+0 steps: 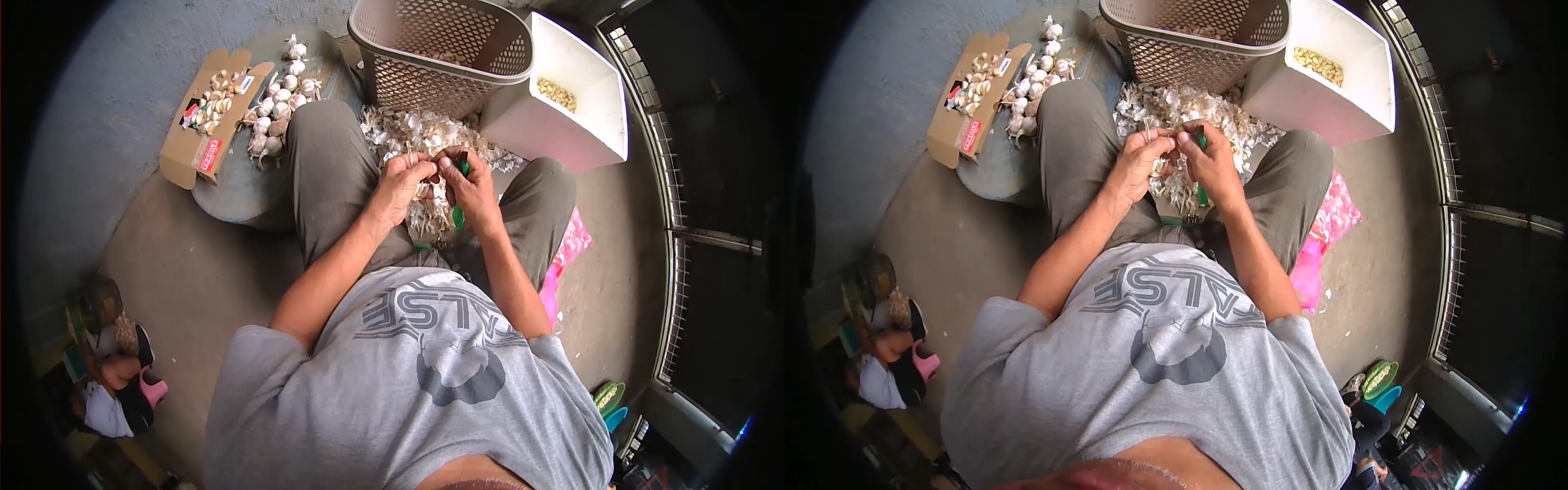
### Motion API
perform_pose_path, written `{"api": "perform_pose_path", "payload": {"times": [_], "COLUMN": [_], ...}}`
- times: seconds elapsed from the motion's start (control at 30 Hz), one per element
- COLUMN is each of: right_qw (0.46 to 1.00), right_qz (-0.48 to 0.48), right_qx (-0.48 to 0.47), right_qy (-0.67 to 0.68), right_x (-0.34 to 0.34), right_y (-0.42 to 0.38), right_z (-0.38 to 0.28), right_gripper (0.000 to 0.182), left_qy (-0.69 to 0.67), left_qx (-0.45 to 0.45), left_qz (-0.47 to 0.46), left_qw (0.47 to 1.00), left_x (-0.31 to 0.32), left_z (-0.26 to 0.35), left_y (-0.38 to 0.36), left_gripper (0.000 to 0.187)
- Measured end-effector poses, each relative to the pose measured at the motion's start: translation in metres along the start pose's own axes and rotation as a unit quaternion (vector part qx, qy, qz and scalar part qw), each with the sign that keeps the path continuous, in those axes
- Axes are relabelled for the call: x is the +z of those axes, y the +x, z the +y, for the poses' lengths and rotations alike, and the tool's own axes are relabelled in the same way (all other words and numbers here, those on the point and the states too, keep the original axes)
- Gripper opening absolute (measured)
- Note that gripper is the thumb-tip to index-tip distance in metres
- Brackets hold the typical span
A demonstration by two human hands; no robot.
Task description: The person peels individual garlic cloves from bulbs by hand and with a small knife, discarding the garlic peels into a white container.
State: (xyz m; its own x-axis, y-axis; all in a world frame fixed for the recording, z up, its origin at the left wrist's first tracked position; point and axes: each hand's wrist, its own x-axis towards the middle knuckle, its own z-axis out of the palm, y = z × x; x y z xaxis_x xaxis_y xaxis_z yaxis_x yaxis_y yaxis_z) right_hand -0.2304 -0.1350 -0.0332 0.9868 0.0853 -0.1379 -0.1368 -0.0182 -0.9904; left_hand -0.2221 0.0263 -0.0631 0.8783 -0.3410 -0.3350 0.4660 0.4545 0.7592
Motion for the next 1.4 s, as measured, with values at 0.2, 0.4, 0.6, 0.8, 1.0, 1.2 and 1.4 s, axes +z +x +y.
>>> {"api": "perform_pose_path", "payload": {"times": [0.2,0.4,0.6,0.8,1.0,1.2,1.4], "right_qw": [0.999,0.999,0.999,0.999,0.998,0.998,0.995], "right_qz": [0.02,-0.014,-0.01,-0.01,0.032,0.038,0.061], "right_qx": [0.042,0.021,0.009,0.031,0.029,0.034,0.009], "right_qy": [0.002,-0.03,-0.036,-0.027,0.044,0.029,0.076], "right_x": [0.0,-0.003,-0.002,-0.003,-0.006,-0.01,-0.008], "right_y": [-0.002,-0.002,-0.002,-0.001,0.004,0.007,0.008], "right_z": [-0.012,-0.011,-0.004,-0.008,-0.002,-0.011,-0.003], "right_gripper": [0.017,0.014,0.013,0.013,0.012,0.015,0.011], "left_qy": [0.032,0.082,0.102,0.173,0.096,0.04,0.034], "left_qx": [0.04,0.068,0.061,0.061,0.055,0.037,0.037], "left_qz": [-0.015,0.017,0.048,0.038,0.077,0.066,0.012], "left_qw": [0.999,0.994,0.992,0.982,0.991,0.996,0.999], "left_x": [-0.003,-0.002,0.0,0.0,0.008,0.005,0.01], "left_z": [-0.002,-0.006,-0.005,-0.002,0.003,0.0,0.005], "left_y": [0.005,0.004,0.001,0.002,0.002,0.009,0.007], "left_gripper": [0.018,0.018,0.017,0.016,0.019,0.024,0.039]}}
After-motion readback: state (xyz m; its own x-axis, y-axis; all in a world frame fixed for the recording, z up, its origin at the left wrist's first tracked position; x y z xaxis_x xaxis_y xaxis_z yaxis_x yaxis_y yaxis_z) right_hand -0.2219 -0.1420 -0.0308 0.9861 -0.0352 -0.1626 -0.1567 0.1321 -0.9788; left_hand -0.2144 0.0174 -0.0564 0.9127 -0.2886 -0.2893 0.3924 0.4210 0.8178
